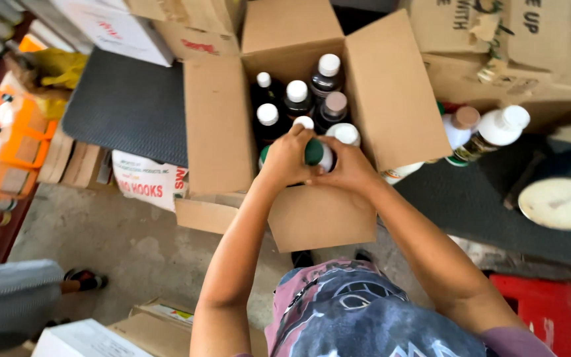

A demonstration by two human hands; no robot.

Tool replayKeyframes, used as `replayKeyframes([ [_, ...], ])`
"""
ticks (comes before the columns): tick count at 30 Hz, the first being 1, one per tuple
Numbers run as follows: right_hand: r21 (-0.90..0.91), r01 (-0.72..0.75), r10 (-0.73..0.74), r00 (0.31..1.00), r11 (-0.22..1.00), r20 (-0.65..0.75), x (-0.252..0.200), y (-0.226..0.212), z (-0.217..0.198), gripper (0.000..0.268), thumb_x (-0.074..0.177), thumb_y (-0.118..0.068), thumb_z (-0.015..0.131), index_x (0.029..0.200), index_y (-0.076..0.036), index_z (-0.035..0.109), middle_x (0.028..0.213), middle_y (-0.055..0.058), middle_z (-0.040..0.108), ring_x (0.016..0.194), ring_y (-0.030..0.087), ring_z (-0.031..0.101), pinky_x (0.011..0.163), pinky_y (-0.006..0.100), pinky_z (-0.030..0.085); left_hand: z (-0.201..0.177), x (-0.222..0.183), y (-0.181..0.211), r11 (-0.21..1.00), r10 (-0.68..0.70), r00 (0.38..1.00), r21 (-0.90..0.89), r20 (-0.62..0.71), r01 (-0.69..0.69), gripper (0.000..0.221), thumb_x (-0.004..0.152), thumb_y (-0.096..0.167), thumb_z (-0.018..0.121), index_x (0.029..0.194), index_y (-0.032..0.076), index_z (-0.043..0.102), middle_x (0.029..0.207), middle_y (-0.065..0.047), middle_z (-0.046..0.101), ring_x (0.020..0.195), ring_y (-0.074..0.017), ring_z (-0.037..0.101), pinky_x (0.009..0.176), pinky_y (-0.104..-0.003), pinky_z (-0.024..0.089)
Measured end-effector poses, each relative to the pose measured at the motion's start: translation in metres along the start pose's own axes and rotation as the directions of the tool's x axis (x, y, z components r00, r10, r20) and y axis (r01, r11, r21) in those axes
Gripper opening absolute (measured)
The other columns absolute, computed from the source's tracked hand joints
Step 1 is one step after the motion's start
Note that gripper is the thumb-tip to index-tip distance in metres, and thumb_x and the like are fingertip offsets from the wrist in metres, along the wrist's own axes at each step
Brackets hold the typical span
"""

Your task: Packing various bottles of agricultural products into cardboard boxes for storage or transport.

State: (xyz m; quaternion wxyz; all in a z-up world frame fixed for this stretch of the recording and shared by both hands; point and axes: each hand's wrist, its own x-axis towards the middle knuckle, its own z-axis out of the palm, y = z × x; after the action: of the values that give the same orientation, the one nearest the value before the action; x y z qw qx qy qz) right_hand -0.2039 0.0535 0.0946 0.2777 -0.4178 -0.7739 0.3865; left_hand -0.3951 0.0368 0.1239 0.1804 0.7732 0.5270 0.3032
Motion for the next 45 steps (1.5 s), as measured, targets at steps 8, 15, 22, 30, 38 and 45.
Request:
replayKeyframes([
  [8,-0.057,-0.101,0.106,0.989,0.993,0.104,0.001,0.005,0.000,0.089,0.063,-0.038,0.090,0.140,-0.005,0.059,0.120,0.020,0.072,0.110,0.029,0.071,0.093,0.040,0.054,0.025,0.005,-0.012,0.987,-0.149,0.979,0.085,0.139,0.138,0.065,0.049,0.018,0.092,0.109,0.008,0.067,0.111,-0.013,0.064,0.099,-0.0374,0.068,0.079,-0.047,0.056],
  [15,-0.011,-0.166,0.162,0.939,0.986,0.303,0.014,0.021,0.007,0.089,0.066,-0.041,0.086,0.140,-0.004,0.055,0.120,0.020,0.072,0.109,0.030,0.070,0.093,0.040,0.054,0.037,0.010,-0.017,0.952,-0.238,0.937,0.251,0.254,0.174,0.068,0.047,0.013,0.094,0.107,0.003,0.063,0.115,-0.017,0.063,0.097,-0.0405,0.068,0.075,-0.048,0.057],
  [22,-0.077,-0.211,0.225,0.896,0.974,0.384,0.020,0.047,0.023,0.084,0.069,-0.044,0.084,0.136,-0.001,0.058,0.123,0.023,0.070,0.111,0.033,0.069,0.095,0.042,0.053,0.063,0.001,-0.050,0.941,-0.241,0.910,0.312,0.338,0.133,0.042,0.066,0.008,0.084,0.104,0.008,0.066,0.109,-0.015,0.069,0.097,-0.0385,0.070,0.077,-0.048,0.058],
  [30,-0.055,-0.119,0.130,0.958,0.991,0.257,0.011,0.039,0.021,0.072,0.071,-0.042,0.083,0.126,0.000,0.064,0.117,0.023,0.073,0.107,0.037,0.072,0.092,0.045,0.056,0.044,0.005,-0.031,0.946,-0.230,0.924,0.294,0.305,0.138,0.044,0.070,0.010,0.085,0.109,0.007,0.065,0.112,-0.017,0.068,0.101,-0.0409,0.068,0.079,-0.052,0.056],
  [38,0.004,0.152,-0.151,0.984,0.988,-0.094,-0.022,0.011,-0.045,0.089,0.075,-0.022,0.084,0.149,0.004,0.043,0.132,0.024,0.063,0.112,0.038,0.067,0.093,0.044,0.056,0.024,0.030,0.080,0.964,-0.130,0.991,0.240,0.033,0.119,0.045,0.069,0.011,0.087,0.108,0.004,0.066,0.110,-0.017,0.068,0.098,-0.0408,0.067,0.077,-0.049,0.055],
  [45,0.306,0.254,-0.202,0.960,0.917,-0.193,-0.065,0.034,-0.165,0.085,0.086,0.003,0.077,0.160,-0.002,0.035,0.148,0.017,0.058,0.126,0.024,0.064,0.101,0.033,0.059,0.061,0.087,0.194,0.995,0.059,0.987,0.093,-0.149,-0.045,0.038,0.083,0.009,0.085,0.114,0.003,0.064,0.110,-0.017,0.065,0.098,-0.0402,0.066,0.079,-0.048,0.053],
])
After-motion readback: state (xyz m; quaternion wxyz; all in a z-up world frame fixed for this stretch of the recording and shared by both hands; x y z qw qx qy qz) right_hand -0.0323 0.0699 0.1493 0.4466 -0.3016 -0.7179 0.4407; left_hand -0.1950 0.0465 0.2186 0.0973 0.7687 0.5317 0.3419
